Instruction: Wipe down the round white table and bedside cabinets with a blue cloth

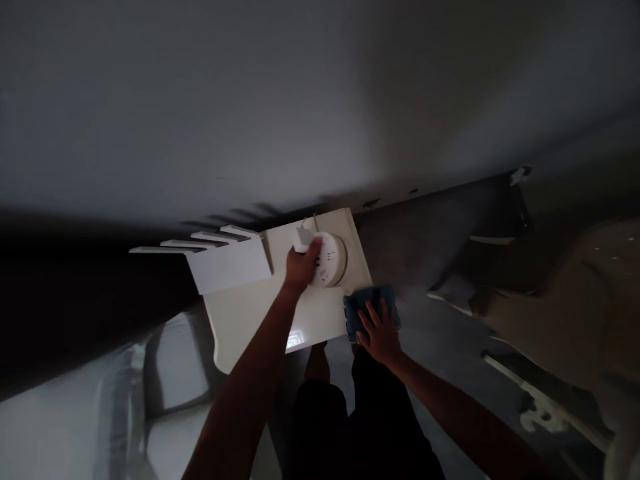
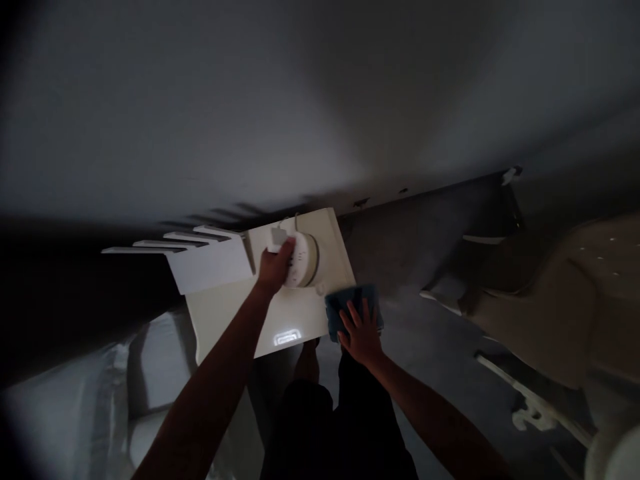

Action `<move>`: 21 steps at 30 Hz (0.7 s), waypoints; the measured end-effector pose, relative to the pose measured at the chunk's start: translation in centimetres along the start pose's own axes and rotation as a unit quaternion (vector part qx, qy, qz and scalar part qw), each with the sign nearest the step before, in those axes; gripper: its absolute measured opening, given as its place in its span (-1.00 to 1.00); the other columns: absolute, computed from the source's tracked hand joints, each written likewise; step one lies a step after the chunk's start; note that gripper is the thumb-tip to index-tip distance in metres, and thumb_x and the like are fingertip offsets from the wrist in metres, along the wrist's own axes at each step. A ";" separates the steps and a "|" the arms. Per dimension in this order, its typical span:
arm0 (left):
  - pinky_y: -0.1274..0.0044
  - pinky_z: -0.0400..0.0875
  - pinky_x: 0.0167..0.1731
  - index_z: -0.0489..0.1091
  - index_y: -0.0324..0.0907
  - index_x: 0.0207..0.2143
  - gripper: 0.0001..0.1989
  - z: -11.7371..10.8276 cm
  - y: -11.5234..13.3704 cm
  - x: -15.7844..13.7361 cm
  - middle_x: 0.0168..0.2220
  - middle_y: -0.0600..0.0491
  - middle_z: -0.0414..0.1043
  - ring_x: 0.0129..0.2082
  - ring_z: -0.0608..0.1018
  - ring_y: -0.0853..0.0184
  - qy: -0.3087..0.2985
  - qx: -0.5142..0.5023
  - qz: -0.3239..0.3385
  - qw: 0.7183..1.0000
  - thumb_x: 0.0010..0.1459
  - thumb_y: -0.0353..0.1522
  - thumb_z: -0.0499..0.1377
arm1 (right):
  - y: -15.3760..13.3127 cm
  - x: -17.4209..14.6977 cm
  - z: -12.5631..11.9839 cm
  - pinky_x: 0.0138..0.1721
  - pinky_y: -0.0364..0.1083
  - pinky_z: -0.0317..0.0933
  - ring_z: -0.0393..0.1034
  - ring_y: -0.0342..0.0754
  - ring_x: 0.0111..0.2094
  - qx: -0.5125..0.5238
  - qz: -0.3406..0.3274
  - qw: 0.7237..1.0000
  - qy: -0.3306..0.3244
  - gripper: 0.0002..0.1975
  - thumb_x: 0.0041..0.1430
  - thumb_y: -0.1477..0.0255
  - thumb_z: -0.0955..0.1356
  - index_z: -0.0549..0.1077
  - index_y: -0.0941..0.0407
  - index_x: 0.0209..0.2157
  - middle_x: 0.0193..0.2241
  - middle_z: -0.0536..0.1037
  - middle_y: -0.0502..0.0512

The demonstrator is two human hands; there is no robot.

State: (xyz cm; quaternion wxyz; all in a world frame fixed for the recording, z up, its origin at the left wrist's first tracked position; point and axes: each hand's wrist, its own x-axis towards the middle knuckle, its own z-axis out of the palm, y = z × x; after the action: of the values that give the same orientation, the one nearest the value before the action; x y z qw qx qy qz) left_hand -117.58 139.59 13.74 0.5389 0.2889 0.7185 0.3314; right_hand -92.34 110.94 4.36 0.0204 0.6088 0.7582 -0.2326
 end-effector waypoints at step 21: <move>0.18 0.48 0.25 0.57 -0.18 0.25 -0.35 8.0 -1.5 2.8 0.27 -0.28 0.58 0.30 0.55 -0.12 -0.104 0.452 0.193 0.865 0.37 0.09 0.40 | -2.8 -2.2 1.8 0.57 0.65 -0.06 -0.05 0.60 0.67 -0.041 -0.133 0.990 0.021 -0.35 0.52 0.09 0.50 0.49 -0.06 0.52 0.62 0.31 0.19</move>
State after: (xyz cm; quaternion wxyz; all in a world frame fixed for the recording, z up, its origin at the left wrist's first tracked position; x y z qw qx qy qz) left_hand -110.67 142.19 9.32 0.3464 0.6664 0.6593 0.0356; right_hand -94.82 107.86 4.32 -0.0019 0.5060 0.8416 -0.1888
